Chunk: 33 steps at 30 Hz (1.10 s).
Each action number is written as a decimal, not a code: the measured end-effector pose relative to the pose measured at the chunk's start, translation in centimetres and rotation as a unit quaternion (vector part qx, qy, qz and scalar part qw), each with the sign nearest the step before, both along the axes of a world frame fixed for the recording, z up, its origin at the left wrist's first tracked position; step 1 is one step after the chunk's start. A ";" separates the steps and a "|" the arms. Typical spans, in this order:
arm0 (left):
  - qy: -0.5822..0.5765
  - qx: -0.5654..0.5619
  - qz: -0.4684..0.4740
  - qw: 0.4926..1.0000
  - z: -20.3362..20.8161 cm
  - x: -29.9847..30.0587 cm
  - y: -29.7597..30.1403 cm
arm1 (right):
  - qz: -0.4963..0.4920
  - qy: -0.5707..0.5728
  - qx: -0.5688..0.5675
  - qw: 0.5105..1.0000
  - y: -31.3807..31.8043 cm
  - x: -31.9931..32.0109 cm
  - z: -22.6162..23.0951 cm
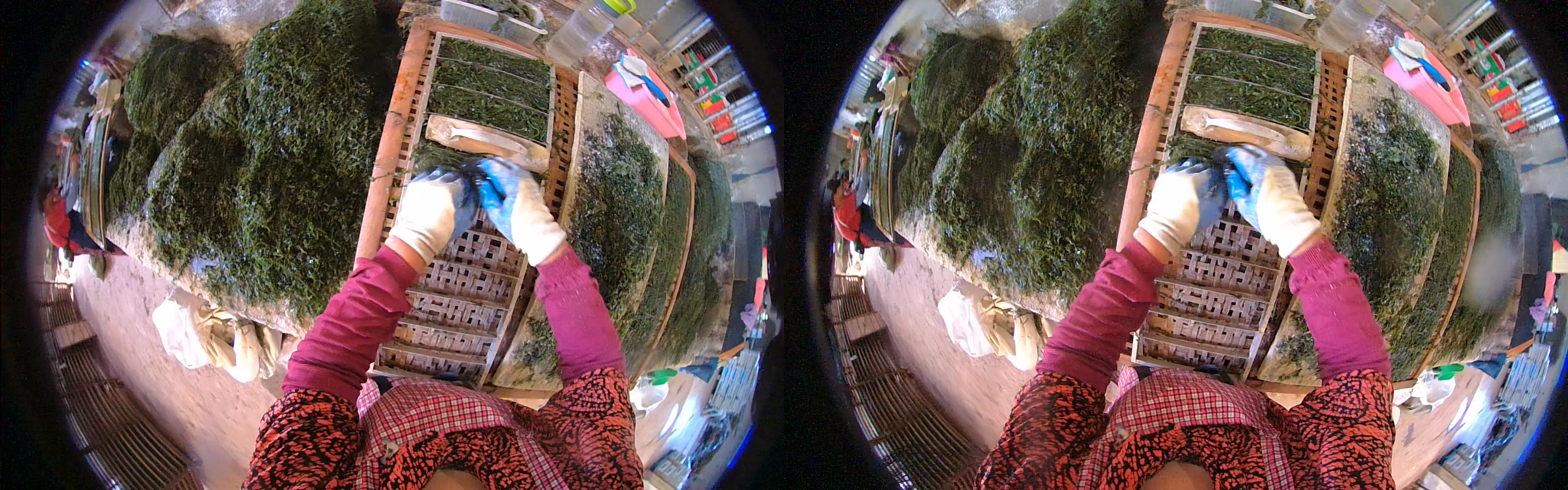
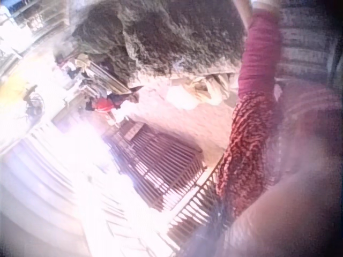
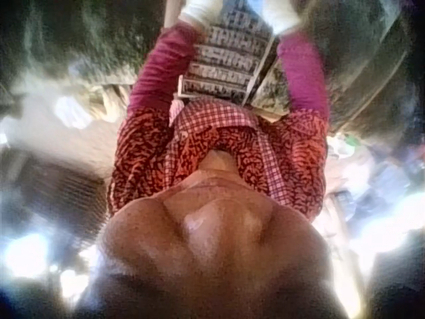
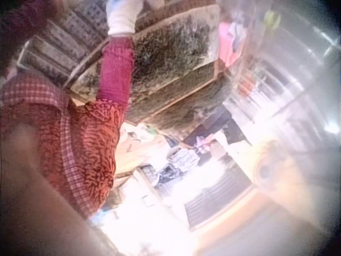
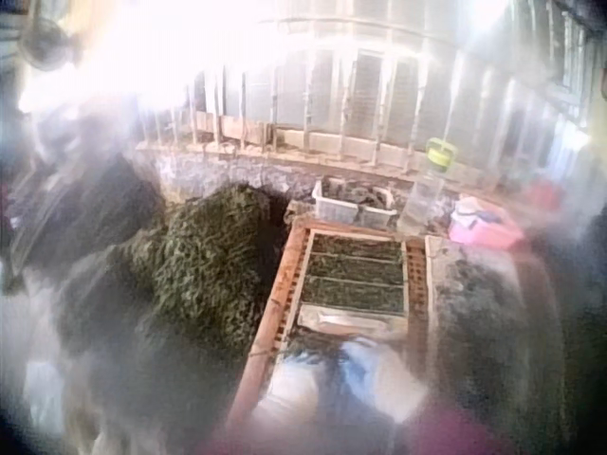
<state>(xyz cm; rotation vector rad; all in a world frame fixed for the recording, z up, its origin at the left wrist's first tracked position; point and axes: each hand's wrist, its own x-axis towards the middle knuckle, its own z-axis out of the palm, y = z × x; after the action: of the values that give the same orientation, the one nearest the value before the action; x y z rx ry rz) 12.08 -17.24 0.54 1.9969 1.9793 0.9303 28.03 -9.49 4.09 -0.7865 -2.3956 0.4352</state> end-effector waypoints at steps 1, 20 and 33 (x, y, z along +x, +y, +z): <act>-0.050 -0.014 -0.020 0.998 0.1 -0.9 -0.1 | -0.015 -0.034 -0.030 0.999 0.5 0.1 -1.7; 0.092 0.114 0.099 0.984 -2.7 -4.1 -2.3 | -0.142 -0.128 0.009 0.982 3.4 -0.6 4.2; 0.073 0.117 0.132 0.982 -2.7 -4.0 -2.5 | -0.104 -0.225 -0.108 0.963 1.9 -1.4 1.6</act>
<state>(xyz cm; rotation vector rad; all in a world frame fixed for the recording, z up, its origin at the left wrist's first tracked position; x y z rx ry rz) 8.10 -19.73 -2.20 2.0038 2.3579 1.1533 26.64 -7.60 5.69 -1.3454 -2.6640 0.4771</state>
